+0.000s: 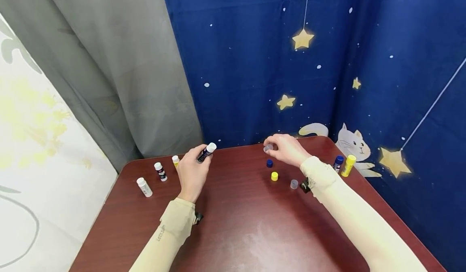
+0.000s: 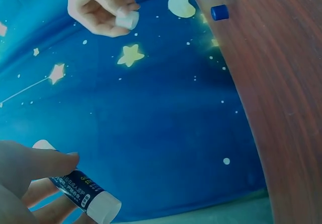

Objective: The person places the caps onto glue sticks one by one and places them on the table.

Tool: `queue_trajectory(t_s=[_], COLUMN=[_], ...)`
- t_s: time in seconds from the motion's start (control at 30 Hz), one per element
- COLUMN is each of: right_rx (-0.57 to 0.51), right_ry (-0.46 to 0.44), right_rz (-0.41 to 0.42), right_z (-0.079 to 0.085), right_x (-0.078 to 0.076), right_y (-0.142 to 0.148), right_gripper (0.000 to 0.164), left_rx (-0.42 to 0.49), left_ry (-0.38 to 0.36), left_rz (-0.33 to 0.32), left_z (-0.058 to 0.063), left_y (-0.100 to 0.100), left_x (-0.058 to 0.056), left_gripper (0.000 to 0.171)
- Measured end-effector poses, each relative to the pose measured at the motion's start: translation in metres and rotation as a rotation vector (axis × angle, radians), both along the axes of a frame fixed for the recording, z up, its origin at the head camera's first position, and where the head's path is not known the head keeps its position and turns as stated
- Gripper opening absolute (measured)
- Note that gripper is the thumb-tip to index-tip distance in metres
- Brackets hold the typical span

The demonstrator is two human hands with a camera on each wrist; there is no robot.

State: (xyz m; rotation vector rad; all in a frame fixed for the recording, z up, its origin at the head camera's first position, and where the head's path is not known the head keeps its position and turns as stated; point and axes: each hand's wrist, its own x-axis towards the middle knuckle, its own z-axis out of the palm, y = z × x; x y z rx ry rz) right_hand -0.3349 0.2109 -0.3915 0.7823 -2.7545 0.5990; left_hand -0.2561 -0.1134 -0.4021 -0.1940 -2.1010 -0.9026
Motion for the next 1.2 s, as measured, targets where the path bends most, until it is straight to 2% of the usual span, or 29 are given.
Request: queue_trajectory(t_s=[0.37, 0.7, 1.03, 1.2], right_rx=[-0.116, -0.225, -0.246, -0.260], right_ry=[-0.007, -0.031, -0.021, -0.017], right_rz=[0.058, 0.111, 0.128, 0.146], right_z=[0.013, 0.013, 0.013, 0.012], right_x=[-0.002, -0.002, -0.003, -0.004], right_y=[-0.033, -0.059, -0.074, -0.079], right_gripper=[0.021, 0.020, 0.020, 0.021], left_rx=[-0.043, -0.071, -0.096, -0.105], left_ry=[-0.009, -0.062, -0.092, -0.084], left_rz=[0.007, -0.002, -0.004, -0.012], left_z=[-0.015, -0.023, -0.025, -0.026], left_y=[-0.001, -0.004, -0.001, 0.001], left_x=[-0.014, -0.020, -0.023, -0.024], left_gripper=[0.027, 0.028, 0.027, 0.027])
